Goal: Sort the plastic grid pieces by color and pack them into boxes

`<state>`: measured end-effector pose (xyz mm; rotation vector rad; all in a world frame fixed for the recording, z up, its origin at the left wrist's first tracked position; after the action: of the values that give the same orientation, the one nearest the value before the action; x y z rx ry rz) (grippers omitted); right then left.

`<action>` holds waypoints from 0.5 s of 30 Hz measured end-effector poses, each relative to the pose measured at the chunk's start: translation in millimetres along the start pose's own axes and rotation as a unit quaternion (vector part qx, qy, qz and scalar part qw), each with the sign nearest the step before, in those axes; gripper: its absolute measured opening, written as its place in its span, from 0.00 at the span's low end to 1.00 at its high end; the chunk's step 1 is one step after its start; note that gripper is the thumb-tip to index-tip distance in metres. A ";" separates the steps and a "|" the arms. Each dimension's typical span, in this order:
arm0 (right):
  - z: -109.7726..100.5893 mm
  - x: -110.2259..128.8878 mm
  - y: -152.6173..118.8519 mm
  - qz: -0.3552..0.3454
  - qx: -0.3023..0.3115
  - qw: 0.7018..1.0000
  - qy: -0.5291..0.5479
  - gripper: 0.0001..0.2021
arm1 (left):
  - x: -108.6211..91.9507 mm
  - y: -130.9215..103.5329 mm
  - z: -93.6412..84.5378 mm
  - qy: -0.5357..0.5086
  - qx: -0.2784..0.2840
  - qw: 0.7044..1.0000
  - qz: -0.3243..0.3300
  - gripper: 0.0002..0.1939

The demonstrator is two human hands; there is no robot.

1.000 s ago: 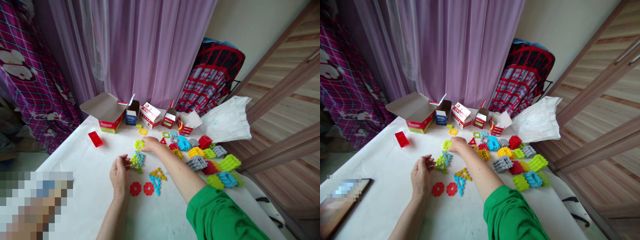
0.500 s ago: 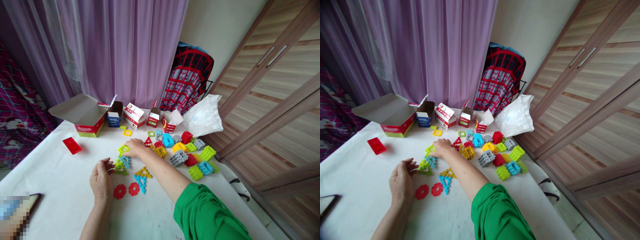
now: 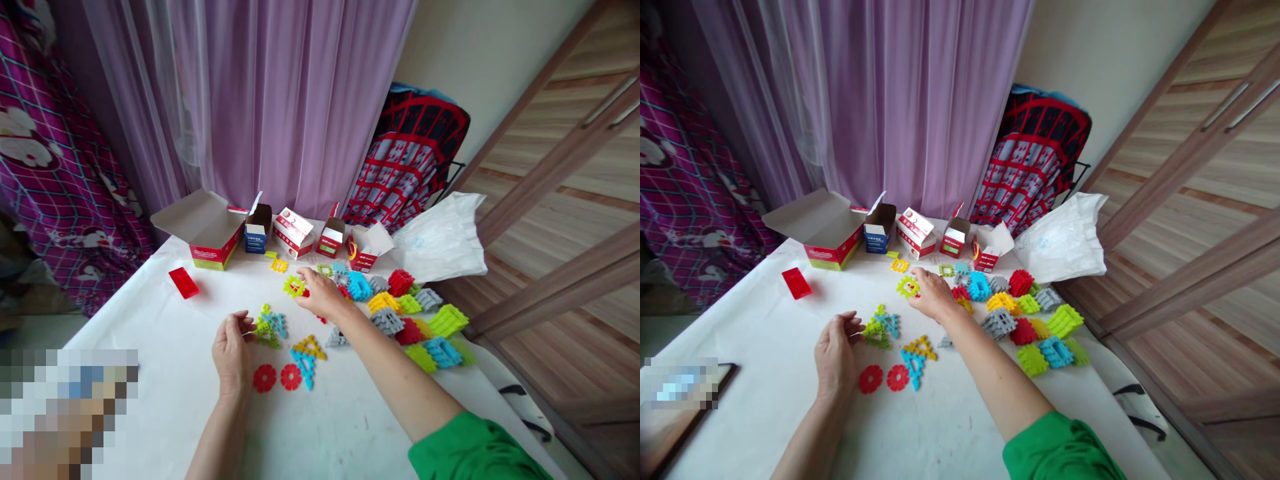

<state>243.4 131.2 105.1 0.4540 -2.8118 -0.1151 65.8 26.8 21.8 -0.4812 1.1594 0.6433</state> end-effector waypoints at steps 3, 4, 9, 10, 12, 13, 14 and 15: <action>-20.5 -27.3 -18.9 0.008 -0.038 0.999 0.015 0.30 | -1.2 0.4 0.7 0.001 -0.009 1.000 0.001 0.18; -27.6 -37.3 -25.5 0.010 -0.049 0.999 0.016 0.30 | -1.8 0.5 0.8 0.005 -0.013 1.000 0.003 0.18; -67.1 -90.0 -62.3 0.035 -0.113 0.993 -0.023 0.31 | -6.6 0.9 2.2 0.029 -0.020 0.999 0.000 0.16; -75.5 -102.8 -69.9 0.047 -0.121 0.991 -0.033 0.31 | -7.9 0.8 2.7 0.031 -0.021 0.999 -0.003 0.15; -92.9 -133.9 -84.9 0.088 -0.132 0.986 -0.047 0.30 | -10.4 0.3 3.1 0.036 -0.026 0.999 -0.006 0.13; -102.1 -152.6 -92.3 0.118 -0.134 0.983 -0.049 0.31 | -11.0 -0.1 3.4 0.041 -0.025 0.999 -0.008 0.12; -111.4 -173.2 -99.7 0.153 -0.135 0.978 -0.049 0.31 | -11.4 -0.3 3.3 0.050 -0.026 0.998 -0.005 0.12; -120.5 -194.9 -107.0 0.189 -0.133 0.972 -0.046 0.31 | -11.4 -0.3 3.1 0.063 -0.026 0.998 0.003 0.11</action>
<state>487.7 88.1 154.2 -0.1528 -2.8544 -0.4338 65.2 26.1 33.5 -0.5694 1.2652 0.6579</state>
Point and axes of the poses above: each hand's wrist, its own y-axis towards the middle knuckle, its own z-axis out of the palm, x = y × z, the point moved 4 cm from there along y, towards the middle knuckle, and after that the axes turned 8 degrees about z, right-handed, at the moved point
